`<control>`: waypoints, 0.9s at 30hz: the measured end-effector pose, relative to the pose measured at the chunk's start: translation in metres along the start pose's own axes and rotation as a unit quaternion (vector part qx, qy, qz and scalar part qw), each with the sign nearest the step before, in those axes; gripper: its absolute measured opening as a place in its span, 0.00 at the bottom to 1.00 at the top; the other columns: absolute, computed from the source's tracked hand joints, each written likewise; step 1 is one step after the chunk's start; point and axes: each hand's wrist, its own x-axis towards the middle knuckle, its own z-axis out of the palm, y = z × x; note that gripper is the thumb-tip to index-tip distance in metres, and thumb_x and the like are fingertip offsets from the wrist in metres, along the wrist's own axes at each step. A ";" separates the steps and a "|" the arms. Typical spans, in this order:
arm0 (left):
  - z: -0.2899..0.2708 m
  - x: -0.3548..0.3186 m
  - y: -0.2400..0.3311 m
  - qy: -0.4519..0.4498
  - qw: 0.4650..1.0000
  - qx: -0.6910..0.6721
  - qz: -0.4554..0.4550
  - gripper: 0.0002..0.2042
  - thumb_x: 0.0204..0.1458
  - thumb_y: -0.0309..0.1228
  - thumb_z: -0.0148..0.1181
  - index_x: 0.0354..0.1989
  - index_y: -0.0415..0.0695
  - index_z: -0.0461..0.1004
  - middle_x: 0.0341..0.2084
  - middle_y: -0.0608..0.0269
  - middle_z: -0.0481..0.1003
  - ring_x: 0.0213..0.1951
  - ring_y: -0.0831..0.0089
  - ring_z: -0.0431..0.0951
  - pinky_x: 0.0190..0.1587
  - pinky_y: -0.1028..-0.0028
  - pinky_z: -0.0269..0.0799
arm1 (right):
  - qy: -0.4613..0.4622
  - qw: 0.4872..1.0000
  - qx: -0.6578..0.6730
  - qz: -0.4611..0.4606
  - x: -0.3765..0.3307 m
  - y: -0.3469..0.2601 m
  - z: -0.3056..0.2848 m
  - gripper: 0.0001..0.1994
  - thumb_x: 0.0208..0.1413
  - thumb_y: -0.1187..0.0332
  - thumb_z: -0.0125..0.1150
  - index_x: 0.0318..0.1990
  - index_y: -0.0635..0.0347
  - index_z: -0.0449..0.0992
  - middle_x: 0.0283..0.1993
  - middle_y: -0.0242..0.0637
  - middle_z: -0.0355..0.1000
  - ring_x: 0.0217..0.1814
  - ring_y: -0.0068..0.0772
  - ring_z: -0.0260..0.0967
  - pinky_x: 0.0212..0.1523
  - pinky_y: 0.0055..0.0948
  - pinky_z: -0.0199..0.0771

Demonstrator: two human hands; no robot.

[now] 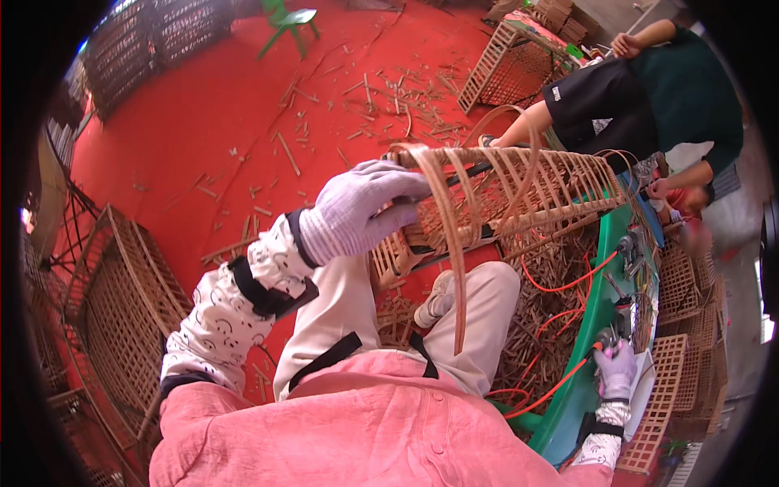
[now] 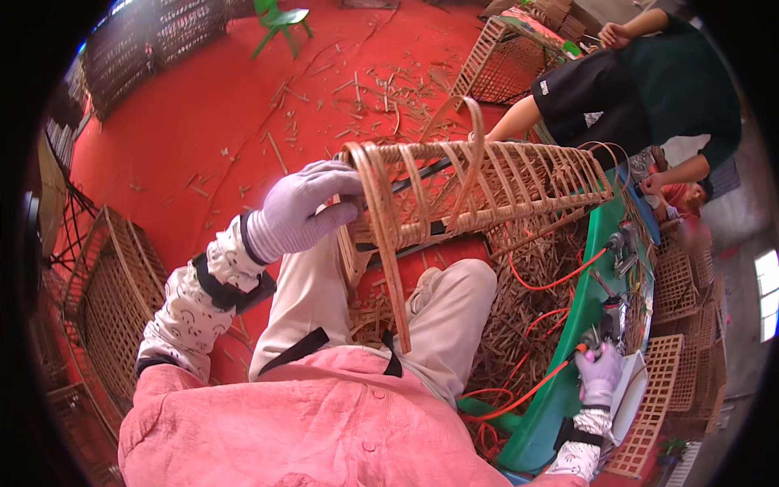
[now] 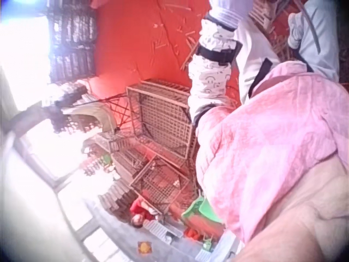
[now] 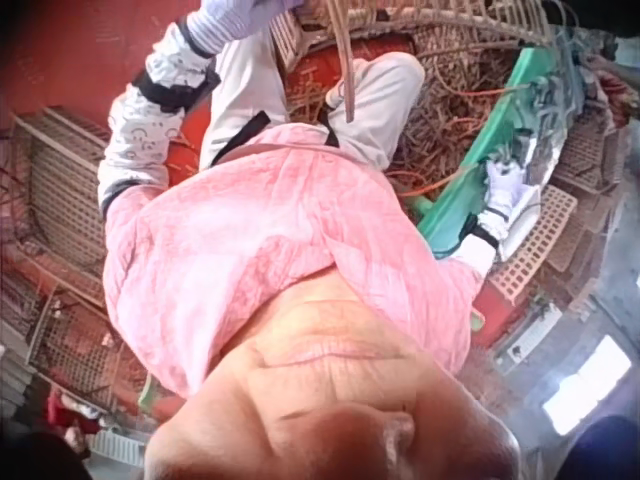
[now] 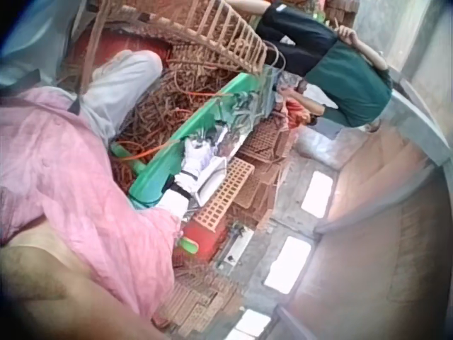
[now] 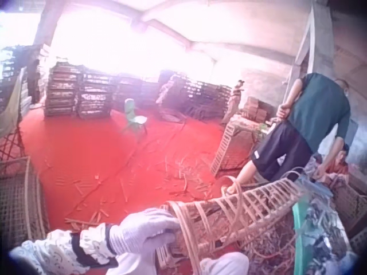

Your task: Weaving bamboo strips into a furniture frame and securing them with a pneumatic stapler.

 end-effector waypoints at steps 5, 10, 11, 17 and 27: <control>-0.002 0.000 0.006 0.118 0.989 0.066 -0.061 0.11 0.41 0.29 0.64 0.34 0.43 0.73 0.28 0.59 0.74 0.32 0.58 0.75 0.37 0.66 0.71 | -0.060 0.972 0.052 0.222 -0.069 0.092 0.046 0.24 0.33 0.57 0.66 0.36 0.64 0.72 0.35 0.53 0.71 0.40 0.54 0.69 0.42 0.43 0.68; 0.011 0.006 0.008 0.201 0.955 0.066 -0.209 0.19 0.38 0.28 0.66 0.42 0.44 0.71 0.34 0.60 0.74 0.34 0.68 0.77 0.35 0.72 0.74 | -0.255 0.894 0.078 0.360 -0.095 0.067 0.005 0.24 0.31 0.49 0.69 0.25 0.64 0.76 0.29 0.45 0.75 0.35 0.40 0.74 0.40 0.35 0.73; 0.010 0.007 -0.002 0.170 0.966 0.071 -0.180 0.18 0.39 0.28 0.65 0.42 0.45 0.72 0.35 0.58 0.74 0.34 0.67 0.77 0.36 0.72 0.73 | -0.240 0.906 0.053 0.346 -0.101 0.076 0.014 0.25 0.32 0.47 0.68 0.26 0.64 0.77 0.30 0.47 0.75 0.35 0.40 0.75 0.41 0.35 0.73; 0.019 0.021 -0.027 0.098 0.964 0.026 -0.244 0.10 0.42 0.29 0.63 0.34 0.45 0.75 0.28 0.60 0.75 0.33 0.64 0.77 0.36 0.72 0.72 | -0.219 0.931 -0.054 0.288 -0.081 0.087 0.037 0.27 0.33 0.47 0.66 0.33 0.63 0.76 0.37 0.49 0.73 0.43 0.43 0.72 0.46 0.35 0.71; 0.024 0.030 -0.045 0.101 0.975 -0.006 -0.199 0.10 0.39 0.30 0.67 0.30 0.44 0.76 0.25 0.58 0.75 0.30 0.62 0.78 0.33 0.70 0.72 | 0.005 0.998 0.056 -0.018 0.004 -0.065 -0.028 0.22 0.38 0.51 0.63 0.39 0.56 0.74 0.39 0.44 0.71 0.44 0.46 0.69 0.46 0.41 0.67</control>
